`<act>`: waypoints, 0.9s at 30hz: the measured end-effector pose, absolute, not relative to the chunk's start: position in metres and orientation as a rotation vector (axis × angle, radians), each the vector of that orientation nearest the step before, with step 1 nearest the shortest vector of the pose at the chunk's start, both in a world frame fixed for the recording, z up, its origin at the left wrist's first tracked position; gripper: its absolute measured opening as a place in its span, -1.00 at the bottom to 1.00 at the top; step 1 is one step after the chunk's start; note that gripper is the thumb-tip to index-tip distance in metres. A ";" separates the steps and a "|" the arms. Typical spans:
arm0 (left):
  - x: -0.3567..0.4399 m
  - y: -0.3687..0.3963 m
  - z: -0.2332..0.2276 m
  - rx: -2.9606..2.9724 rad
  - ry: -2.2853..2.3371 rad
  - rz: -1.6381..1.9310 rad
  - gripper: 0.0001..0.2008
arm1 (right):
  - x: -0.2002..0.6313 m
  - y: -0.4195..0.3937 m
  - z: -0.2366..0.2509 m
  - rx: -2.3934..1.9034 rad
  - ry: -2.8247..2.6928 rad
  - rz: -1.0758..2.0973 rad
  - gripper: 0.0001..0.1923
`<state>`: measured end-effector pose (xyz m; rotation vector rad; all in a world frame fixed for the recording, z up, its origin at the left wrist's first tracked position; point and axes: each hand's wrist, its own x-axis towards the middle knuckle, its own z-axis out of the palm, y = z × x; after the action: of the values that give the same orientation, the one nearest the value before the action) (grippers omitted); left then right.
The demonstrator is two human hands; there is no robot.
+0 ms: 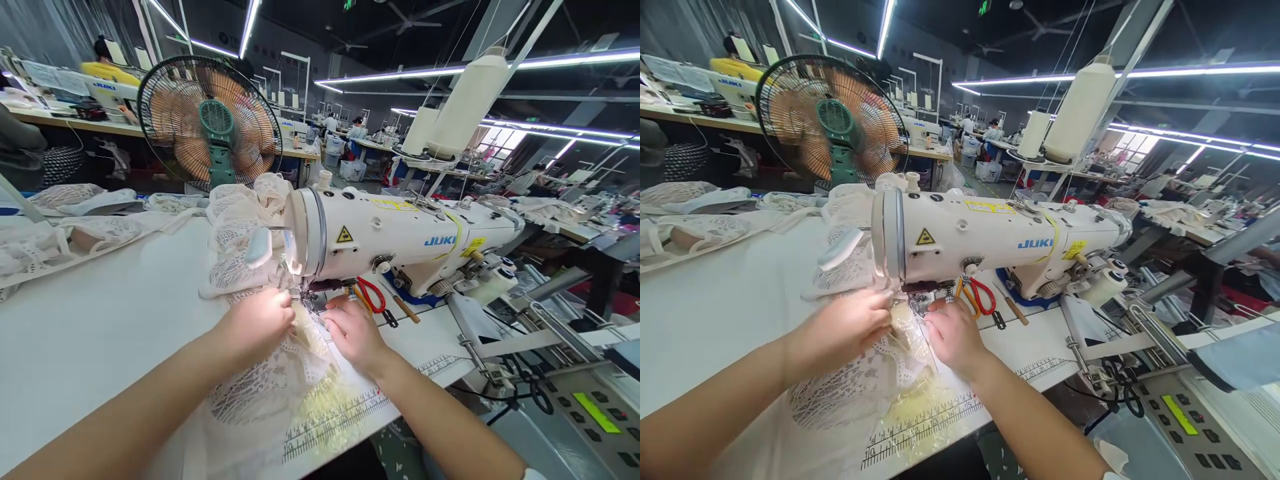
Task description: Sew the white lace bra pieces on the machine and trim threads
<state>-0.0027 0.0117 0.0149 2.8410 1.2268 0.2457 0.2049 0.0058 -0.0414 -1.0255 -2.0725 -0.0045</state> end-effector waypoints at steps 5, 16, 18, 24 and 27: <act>0.009 0.006 -0.003 2.642 1.021 0.188 -0.89 | 0.209 -0.005 -0.034 -1.026 -2.025 -0.015 -0.78; -0.001 0.025 0.002 2.202 1.284 0.628 -0.88 | 0.181 -0.069 -0.031 -1.002 -2.211 0.773 -0.62; -0.001 0.023 -0.002 2.239 1.359 0.655 -0.92 | 0.173 -0.066 -0.030 -1.081 -2.144 0.713 -0.74; -0.002 0.019 -0.010 2.497 1.449 0.486 -0.82 | 0.178 -0.049 -0.031 -1.388 -2.011 0.681 -0.69; -0.002 0.020 -0.015 2.587 1.435 0.427 -0.81 | 0.183 -0.048 -0.032 -1.413 -2.021 0.749 -0.68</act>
<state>-0.0024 0.0196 -0.0152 2.5875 1.4353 0.4269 0.1834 -0.0482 -0.0324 -1.4130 -2.0209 0.7487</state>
